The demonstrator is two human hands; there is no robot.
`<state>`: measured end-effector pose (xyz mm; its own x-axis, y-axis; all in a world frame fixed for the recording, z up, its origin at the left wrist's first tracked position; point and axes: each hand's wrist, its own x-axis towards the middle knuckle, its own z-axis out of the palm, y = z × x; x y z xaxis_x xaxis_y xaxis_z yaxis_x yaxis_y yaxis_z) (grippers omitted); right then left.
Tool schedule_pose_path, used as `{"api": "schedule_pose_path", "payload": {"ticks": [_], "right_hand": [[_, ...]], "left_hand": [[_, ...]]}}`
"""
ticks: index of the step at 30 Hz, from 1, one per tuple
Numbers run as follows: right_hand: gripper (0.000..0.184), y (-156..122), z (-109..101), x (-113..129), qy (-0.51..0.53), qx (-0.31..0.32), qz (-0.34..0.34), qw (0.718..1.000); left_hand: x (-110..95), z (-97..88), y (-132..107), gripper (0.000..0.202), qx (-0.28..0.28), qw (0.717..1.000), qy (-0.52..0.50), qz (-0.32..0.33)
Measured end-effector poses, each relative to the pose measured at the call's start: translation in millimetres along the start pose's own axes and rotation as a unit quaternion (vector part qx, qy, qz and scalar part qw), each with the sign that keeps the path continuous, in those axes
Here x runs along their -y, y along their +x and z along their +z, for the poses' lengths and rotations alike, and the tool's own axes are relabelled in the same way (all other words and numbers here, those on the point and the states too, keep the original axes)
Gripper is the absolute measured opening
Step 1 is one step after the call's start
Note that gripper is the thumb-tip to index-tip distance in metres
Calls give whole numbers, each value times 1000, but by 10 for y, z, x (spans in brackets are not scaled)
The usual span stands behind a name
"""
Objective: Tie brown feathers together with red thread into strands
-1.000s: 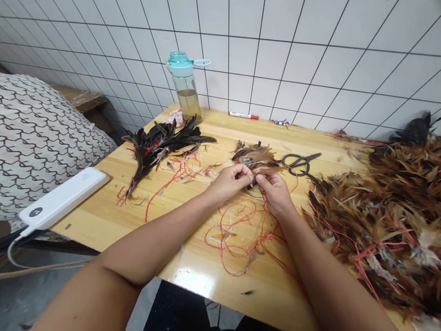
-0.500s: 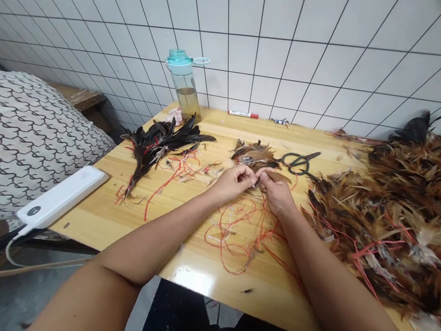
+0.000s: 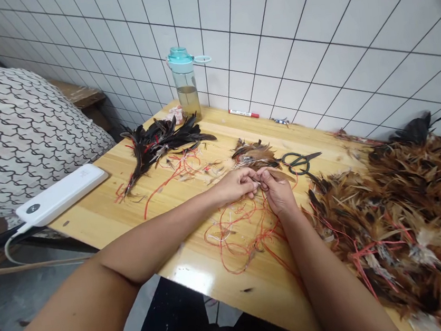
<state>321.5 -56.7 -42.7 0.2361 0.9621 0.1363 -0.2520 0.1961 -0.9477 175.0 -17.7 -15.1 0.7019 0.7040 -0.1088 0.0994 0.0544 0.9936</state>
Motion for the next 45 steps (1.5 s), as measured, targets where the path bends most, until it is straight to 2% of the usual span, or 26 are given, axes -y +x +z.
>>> {"api": "schedule_pose_path", "payload": {"ticks": [2,6,8,11,13,15,18,24,27,30,33,36,38,40,42,43,45], "right_hand": [[31,-5,5,-6,-4,10,0,1000],[31,-3,14,-11,-23,4,4,1000],[31,2,14,-10,-21,-26,2,999],[32,12,11,-5,-5,-75,3,997],[33,17,9,-4,-3,-89,10,996],[35,20,11,-10,-22,-89,27,995],[39,19,18,-30,-84,-69,50,993],[46,6,-8,-90,-188,-30,60,980],[46,8,-34,-116,-215,-19,56,975],[45,11,-37,-115,-213,-6,51,976],[40,5,-21,-81,-192,34,39,980],[35,0,-13,-50,-178,79,28,980],[34,3,-22,-52,-182,88,25,979],[32,13,-41,-72,-189,95,19,977],[30,26,-60,-100,-197,106,9,975],[29,31,-66,-111,-205,110,4,973],[28,35,-68,-121,-223,112,-5,968]], "left_hand": [[9,3,6,17,8,999,-41,-18],[34,-26,35,26,12,997,-74,-9],[29,-56,46,27,-17,997,-67,13],[-13,-116,46,22,-97,992,-46,67],[-54,-157,39,21,-141,983,-43,109],[-85,-186,32,22,-160,976,-47,142],[-80,-195,34,24,-149,975,-23,166],[45,-148,58,25,-122,966,130,186],[59,-142,53,32,-119,959,166,197],[38,-149,50,40,-102,965,143,196],[18,-158,57,51,-86,979,51,180],[14,-168,65,51,-138,979,-27,149],[16,-174,67,38,-162,979,-40,115],[16,-176,67,28,-121,989,-32,80],[16,-171,68,27,-60,996,-19,64],[16,-166,70,27,-49,997,-15,63],[17,-154,76,24,-64,996,-13,68]]}}
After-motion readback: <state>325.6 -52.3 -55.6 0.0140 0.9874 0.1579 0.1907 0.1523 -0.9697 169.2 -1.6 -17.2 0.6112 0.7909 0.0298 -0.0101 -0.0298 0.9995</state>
